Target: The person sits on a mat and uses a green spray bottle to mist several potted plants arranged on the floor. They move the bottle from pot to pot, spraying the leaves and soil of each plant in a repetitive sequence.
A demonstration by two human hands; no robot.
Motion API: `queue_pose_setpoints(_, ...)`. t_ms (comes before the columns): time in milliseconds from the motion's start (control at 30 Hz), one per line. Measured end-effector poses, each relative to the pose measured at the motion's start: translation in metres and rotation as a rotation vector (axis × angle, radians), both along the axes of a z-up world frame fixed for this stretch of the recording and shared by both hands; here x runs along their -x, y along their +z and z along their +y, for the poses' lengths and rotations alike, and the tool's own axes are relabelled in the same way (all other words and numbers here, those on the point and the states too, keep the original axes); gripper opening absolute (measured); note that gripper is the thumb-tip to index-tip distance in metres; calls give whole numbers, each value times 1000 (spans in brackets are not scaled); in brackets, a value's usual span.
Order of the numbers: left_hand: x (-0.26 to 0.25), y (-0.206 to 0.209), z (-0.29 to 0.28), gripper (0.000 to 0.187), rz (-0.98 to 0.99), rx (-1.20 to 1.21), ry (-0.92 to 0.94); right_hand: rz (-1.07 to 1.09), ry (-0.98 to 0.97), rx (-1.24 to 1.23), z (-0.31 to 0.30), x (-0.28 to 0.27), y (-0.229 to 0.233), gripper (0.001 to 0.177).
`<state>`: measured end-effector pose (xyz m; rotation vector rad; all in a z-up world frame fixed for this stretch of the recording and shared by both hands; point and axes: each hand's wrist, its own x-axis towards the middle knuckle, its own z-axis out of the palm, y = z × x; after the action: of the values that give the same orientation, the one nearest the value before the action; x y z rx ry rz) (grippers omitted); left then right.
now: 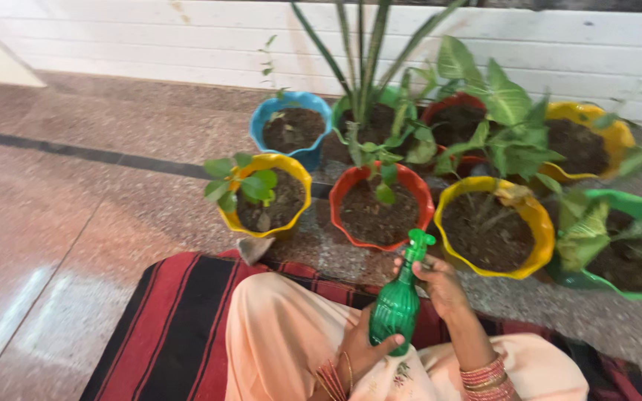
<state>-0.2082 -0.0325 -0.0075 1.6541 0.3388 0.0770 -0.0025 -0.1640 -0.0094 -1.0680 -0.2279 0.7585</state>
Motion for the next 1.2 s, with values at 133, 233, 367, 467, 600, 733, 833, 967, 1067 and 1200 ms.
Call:
queue_pose_setpoints(133,-2,-7,5,89,-56,98,22,91,-89,-145,-15,15,13,47)
queue_pose_setpoints(233,-3,-11,9,85,-108,635,140,217,-245,-286,-42,30,26,48)
queue_pose_setpoints(367,-9,-7,11,87,-144,835,8,283,-453,-385,-69,42,13,51)
queue_pose_setpoints(467,-11,-13,11,89,-70,686,-116,121,-569,-234,-72,39,-9,37)
queue_pose_setpoints(600,-21,-47,11,85,-86,689,-144,60,-608,-273,-61,39,-12,33)
queue_pose_setpoints(733,-26,-76,15,85,-50,758,-52,188,-590,-322,-54,43,5,35)
queue_pose_setpoints(833,-24,-85,21,89,28,781,-28,124,-591,-237,-54,40,-1,36)
queue_pose_setpoints(967,-27,-97,21,90,-98,718,-160,147,-645,-188,-52,35,-16,35)
queue_pose_setpoints(1067,-28,-98,22,89,-122,642,-185,153,-610,-251,-52,37,-5,36)
queue_pose_setpoints(1200,-37,-74,9,85,-39,689,-85,198,-633,-324,-51,40,12,37)
